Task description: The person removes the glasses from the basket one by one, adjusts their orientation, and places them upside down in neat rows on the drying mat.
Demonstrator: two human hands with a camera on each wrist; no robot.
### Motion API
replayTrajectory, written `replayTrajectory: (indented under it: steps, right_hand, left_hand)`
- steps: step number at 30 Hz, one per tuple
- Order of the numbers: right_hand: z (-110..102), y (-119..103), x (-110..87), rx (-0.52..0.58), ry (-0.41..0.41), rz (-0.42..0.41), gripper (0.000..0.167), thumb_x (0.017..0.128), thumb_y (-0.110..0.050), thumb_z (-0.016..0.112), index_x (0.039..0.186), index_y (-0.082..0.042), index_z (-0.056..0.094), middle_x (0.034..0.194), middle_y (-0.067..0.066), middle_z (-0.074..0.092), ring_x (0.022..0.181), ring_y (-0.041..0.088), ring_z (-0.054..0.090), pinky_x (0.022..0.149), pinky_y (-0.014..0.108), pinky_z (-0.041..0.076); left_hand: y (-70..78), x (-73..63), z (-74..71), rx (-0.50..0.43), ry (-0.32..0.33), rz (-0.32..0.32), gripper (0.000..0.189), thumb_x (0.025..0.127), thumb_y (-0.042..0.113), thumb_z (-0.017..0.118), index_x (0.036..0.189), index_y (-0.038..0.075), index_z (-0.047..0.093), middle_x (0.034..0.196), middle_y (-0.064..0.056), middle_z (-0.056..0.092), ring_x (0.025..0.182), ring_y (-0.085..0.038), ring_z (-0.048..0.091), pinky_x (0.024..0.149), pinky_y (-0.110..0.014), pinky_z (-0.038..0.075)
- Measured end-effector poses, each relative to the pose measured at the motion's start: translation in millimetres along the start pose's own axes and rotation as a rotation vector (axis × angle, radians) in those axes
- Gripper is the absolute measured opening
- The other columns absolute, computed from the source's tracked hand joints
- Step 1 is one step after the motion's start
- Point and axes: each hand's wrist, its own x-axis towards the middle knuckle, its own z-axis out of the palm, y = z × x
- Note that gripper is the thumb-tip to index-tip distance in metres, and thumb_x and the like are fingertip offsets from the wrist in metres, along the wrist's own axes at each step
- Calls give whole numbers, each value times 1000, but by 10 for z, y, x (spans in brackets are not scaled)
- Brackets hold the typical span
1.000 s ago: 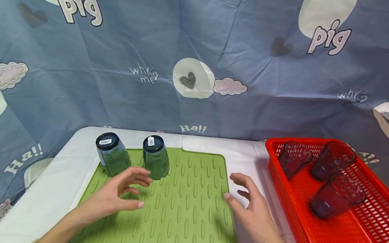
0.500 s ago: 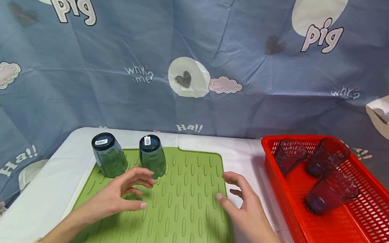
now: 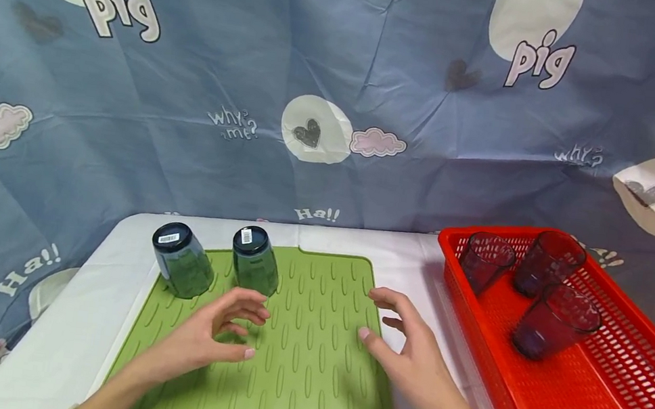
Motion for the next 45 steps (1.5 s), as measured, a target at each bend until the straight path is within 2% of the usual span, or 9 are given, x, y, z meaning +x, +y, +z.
replayTrajectory:
  steps: [6, 13, 18, 22, 28, 35, 39, 42, 45]
  right_hand:
    - [-34, -74, -17, -13, -20, 5, 49, 91, -6, 70, 135, -16, 51, 135, -5, 52, 126, 19, 48, 100, 26, 44]
    - [-57, -195, -29, 4, -19, -2, 53, 90, -2, 70, 137, -16, 50, 137, -4, 52, 126, 19, 48, 102, 26, 43]
    - [-88, -255, -50, -32, -18, -10, 55, 89, -3, 71, 138, -18, 49, 137, -5, 52, 126, 19, 48, 102, 25, 42]
    - [-126, -306, -77, -65, -14, -13, 58, 89, -3, 72, 139, -21, 48, 137, -6, 51, 126, 18, 47, 102, 24, 42]
    - [-187, -410, -102, -64, -16, -29, 62, 87, 0, 72, 140, -20, 48, 138, -5, 51, 127, 17, 47, 102, 24, 41]
    - [-321, -503, -153, -120, -16, -29, 63, 87, 1, 72, 140, -20, 48, 138, -4, 51, 125, 15, 47, 101, 21, 41]
    - [-416, -572, -185, -88, -19, 41, 61, 89, -1, 71, 141, -20, 47, 140, -3, 49, 126, 15, 46, 103, 17, 38]
    - [-492, -621, -203, -142, 3, 95, 60, 90, -6, 71, 142, -26, 46, 140, -7, 48, 124, 13, 46, 100, 13, 38]
    - [-572, -631, -212, -237, 22, 73, 64, 89, -6, 73, 142, -28, 46, 139, -8, 49, 122, 11, 47, 95, 11, 38]
  left_hand:
    - [14, -28, -32, -1, 15, 9, 63, 83, 9, 78, 137, 21, 48, 129, -12, 55, 119, -35, 51, 99, -51, 45]
    - [48, -37, -80, 14, 26, 5, 65, 82, 9, 79, 136, 25, 48, 129, -6, 56, 120, -32, 51, 99, -50, 45]
    - [63, -14, -95, 17, 30, 9, 67, 81, 10, 80, 137, 25, 48, 129, -4, 55, 120, -32, 51, 98, -52, 45]
    - [71, 5, -102, 23, 34, 5, 66, 81, 13, 80, 137, 26, 48, 129, -2, 56, 120, -30, 52, 98, -47, 46]
    - [53, -1, -100, 15, 32, -4, 65, 82, 14, 80, 137, 25, 48, 130, -3, 55, 120, -32, 51, 99, -50, 45]
    - [13, -26, -84, 29, 15, 8, 67, 81, 10, 80, 138, 25, 47, 132, -10, 54, 120, -30, 52, 100, -51, 44]
    - [13, -30, -81, 30, 7, 14, 67, 81, 8, 79, 138, 25, 47, 133, -13, 53, 120, -29, 52, 100, -51, 44]
    - [17, -29, -84, 33, -4, 22, 68, 81, 8, 79, 138, 25, 46, 133, -12, 53, 120, -30, 52, 100, -49, 45]
    - [25, -22, -86, 42, -13, 28, 68, 81, 8, 79, 138, 25, 46, 133, -11, 53, 121, -29, 52, 100, -46, 46]
